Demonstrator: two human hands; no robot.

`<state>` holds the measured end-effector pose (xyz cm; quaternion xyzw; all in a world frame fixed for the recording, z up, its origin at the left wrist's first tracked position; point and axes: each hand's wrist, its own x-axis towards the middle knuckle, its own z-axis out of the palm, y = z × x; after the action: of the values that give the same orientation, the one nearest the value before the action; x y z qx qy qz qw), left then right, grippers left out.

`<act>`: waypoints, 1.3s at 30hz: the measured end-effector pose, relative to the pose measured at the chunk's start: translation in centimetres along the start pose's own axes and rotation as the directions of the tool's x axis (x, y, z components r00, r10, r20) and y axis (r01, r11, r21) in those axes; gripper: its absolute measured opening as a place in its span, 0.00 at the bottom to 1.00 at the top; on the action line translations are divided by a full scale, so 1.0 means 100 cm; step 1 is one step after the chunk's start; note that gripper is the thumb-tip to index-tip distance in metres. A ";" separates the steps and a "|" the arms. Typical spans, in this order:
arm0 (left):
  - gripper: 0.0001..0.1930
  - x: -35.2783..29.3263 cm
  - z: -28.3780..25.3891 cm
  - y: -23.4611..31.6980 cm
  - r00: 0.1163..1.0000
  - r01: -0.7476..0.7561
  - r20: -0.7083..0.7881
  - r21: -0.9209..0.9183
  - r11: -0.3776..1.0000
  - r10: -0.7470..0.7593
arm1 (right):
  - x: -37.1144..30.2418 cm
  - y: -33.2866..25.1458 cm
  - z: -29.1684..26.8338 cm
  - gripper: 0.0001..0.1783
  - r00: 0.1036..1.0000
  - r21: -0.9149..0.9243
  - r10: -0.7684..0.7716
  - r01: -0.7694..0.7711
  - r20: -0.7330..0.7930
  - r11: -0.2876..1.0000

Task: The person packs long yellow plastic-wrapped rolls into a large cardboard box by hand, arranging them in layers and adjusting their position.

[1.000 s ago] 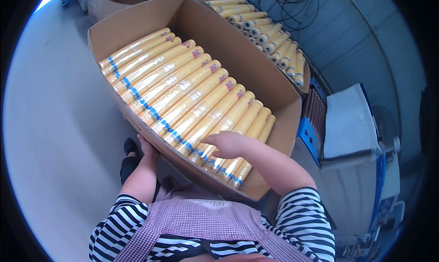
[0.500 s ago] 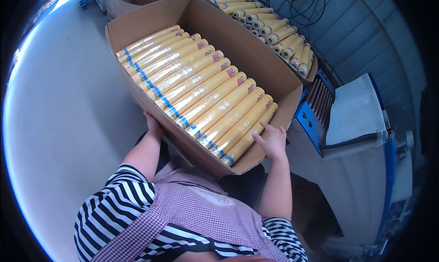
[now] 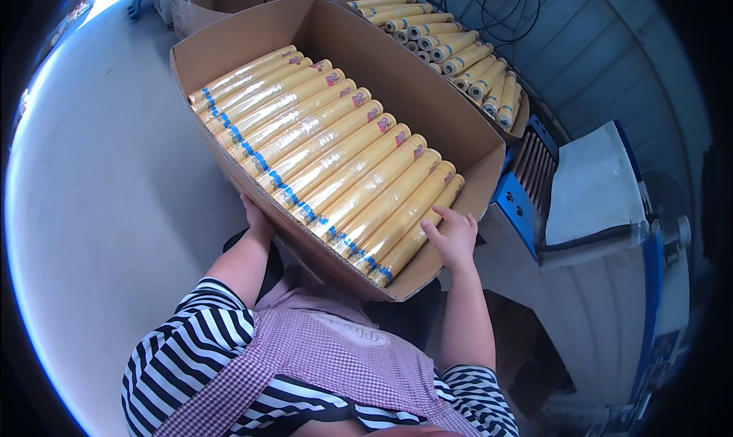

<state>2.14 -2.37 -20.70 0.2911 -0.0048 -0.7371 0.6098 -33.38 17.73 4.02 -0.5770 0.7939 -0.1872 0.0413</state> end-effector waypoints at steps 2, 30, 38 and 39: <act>0.42 -0.001 0.002 -0.001 1.000 -0.005 0.017 0.014 1.000 0.005 | 0.000 -0.005 0.000 0.28 1.000 -0.052 0.010 -0.010 -0.013 0.999; 0.41 -0.001 -0.001 0.000 1.000 0.005 -0.005 0.031 1.000 -0.005 | -0.001 -0.010 -0.002 0.27 0.997 -0.112 0.078 -0.076 0.018 0.991; 0.41 0.003 -0.006 -0.002 1.000 0.028 0.009 0.032 0.999 -0.029 | -0.003 -0.008 -0.002 0.26 0.997 -0.117 0.075 -0.074 0.008 0.990; 0.41 0.004 -0.006 -0.003 1.000 0.029 0.002 0.036 0.999 -0.029 | -0.002 -0.007 -0.003 0.26 0.997 -0.119 0.078 -0.076 0.010 0.990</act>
<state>2.09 -2.48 -21.44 0.3011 -0.0145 -0.7459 0.5939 -32.71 17.80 4.48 -0.5488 0.8250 -0.1337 0.0202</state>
